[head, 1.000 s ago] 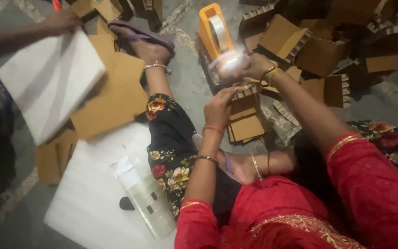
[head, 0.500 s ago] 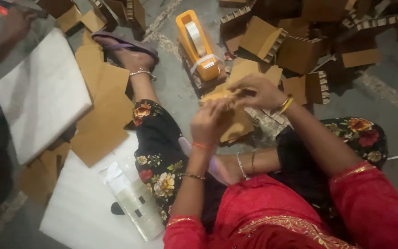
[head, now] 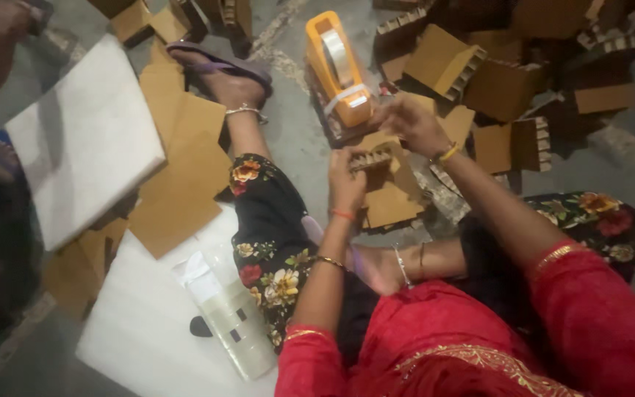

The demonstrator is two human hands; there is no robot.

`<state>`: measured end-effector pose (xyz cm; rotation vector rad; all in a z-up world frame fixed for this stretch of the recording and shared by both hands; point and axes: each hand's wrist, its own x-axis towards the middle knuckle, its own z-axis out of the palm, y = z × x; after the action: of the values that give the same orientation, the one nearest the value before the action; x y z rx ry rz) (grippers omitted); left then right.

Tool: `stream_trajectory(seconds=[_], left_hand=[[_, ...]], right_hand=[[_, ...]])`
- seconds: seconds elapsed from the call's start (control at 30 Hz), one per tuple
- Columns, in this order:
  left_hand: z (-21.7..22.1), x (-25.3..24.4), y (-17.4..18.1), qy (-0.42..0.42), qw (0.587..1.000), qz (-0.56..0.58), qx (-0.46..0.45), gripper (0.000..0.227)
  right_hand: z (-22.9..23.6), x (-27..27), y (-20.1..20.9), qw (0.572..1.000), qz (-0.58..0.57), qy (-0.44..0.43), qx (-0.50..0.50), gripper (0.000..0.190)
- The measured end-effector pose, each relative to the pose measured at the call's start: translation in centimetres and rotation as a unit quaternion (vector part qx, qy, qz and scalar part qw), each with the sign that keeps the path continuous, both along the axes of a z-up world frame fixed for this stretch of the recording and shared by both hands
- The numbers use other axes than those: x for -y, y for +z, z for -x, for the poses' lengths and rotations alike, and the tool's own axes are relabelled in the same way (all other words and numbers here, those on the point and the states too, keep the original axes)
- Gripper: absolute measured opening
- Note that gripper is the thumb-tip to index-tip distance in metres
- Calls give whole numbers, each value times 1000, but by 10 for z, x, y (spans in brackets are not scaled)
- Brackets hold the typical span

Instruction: The person sits on the floor and assembles small cardboard boxes by folding flaps and securing them with clear tape from a handheld dispenser. The person repeatedly picks up flat cardboard pieces, folds them into box shapes, and tapes the seams.

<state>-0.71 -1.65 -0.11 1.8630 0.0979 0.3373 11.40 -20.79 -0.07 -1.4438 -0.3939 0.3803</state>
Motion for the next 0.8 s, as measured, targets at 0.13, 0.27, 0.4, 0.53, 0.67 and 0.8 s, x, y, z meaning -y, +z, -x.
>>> stream_trajectory(seconds=[0.13, 0.27, 0.4, 0.53, 0.67, 0.8], left_hand=[[1, 5, -4, 13, 999, -19, 31, 42], [-1, 4, -7, 15, 998, -22, 65, 45], [-3, 8, -4, 21, 999, -25, 24, 51], [-10, 16, 3, 50, 996, -78, -5, 48], [-12, 18, 0, 64, 994, -87, -1, 40], [-11, 17, 2, 53, 994, -96, 2, 36]], right_hand=[[-40, -40, -2, 982, 115, -151, 2, 27], [-42, -71, 20, 936, 278, -161, 146, 27], [10, -63, 55, 978, 130, -156, 46, 31], [83, -27, 36, 956, 218, -195, -5, 29], [110, 2, -30, 942, 279, -184, -40, 27], [67, 11, -64, 920, 365, -135, -47, 35]])
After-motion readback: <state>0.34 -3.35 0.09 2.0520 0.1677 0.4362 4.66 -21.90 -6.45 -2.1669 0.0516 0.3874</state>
